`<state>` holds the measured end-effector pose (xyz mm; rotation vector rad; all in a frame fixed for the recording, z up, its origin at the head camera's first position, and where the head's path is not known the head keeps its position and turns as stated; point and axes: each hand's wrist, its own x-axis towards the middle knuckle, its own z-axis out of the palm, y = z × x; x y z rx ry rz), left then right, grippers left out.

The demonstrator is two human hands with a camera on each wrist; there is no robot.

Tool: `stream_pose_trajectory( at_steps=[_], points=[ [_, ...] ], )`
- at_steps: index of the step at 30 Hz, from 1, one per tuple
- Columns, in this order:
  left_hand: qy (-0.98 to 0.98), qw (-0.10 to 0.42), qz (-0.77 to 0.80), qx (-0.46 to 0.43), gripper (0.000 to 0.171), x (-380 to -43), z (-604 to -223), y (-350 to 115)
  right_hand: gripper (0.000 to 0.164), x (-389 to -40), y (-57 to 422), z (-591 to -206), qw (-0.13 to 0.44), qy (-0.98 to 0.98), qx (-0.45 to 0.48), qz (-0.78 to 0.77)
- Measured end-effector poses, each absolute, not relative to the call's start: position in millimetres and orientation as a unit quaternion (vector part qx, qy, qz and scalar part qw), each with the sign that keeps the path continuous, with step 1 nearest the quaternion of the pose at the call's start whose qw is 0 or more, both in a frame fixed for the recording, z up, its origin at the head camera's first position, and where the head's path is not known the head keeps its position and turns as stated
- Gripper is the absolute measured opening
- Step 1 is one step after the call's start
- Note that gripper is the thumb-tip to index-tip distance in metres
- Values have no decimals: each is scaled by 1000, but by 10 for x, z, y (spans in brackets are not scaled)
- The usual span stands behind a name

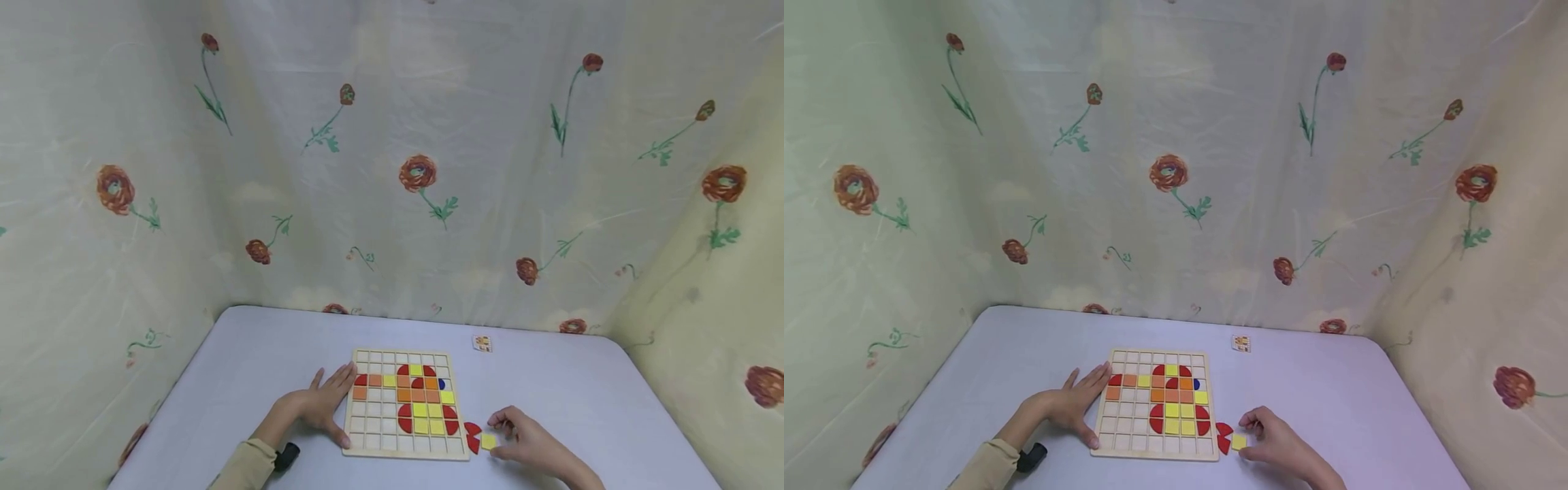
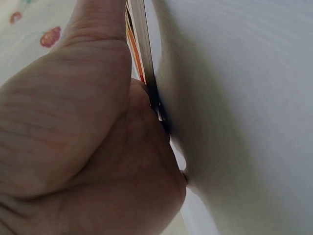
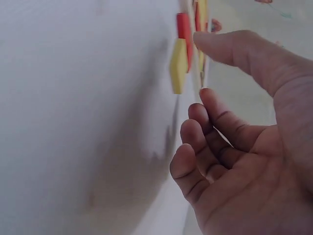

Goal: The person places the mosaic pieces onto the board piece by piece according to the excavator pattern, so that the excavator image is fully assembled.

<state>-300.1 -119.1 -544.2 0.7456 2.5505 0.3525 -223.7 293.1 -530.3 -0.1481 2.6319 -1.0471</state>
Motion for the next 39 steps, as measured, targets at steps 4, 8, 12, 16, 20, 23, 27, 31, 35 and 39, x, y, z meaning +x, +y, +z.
stream_pose_trajectory(
  at_steps=[4, 8, 12, 16, 20, 23, 27, 31, 35, 39],
  points=[
    [925, 230, 129, 272, 134, -2992, -5425, -1201, 40, -2260, 2930, -5408, 145, 921, -30, -360],
    [925, 229, 132, 272, 134, -2987, -5416, -1199, 30, -2270, 2912, -5437, 138, 923, -30, -359],
    [927, 225, 130, 271, 134, -2983, -5406, -1197, 27, -2275, 2903, -5428, 138, 922, -29, -360],
    [926, 226, 133, 271, 134, -2981, -5395, -1204, 28, -2284, 2885, -5433, 138, 922, -37, -361],
    [922, 237, 140, 270, 135, -2986, -5392, -1213, 27, -2281, 2870, -5425, 140, 922, -35, -361],
    [921, 242, 140, 271, 136, -2991, -5388, -1212, 25, -2273, 2863, -5373, 135, 921, -47, -363],
    [922, 236, 139, 273, 134, -2988, -5398, -1196, 24, -2281, 2797, -5286, 134, 911, -86, -379],
    [924, 226, 136, 277, 133, -2977, -5416, -1177, 27, -2313, 2565, -5227, 144, 897, -128, -397],
    [926, 227, 131, 273, 133, -2971, -5419, -1184, 27, -2361, 2189, -5186, 147, 890, -183, -392],
    [926, 230, 130, 269, 133, -2982, -5420, -1204, 21, -2434, 1817, -5170, 137, 888, -227, -377]
  ],
)
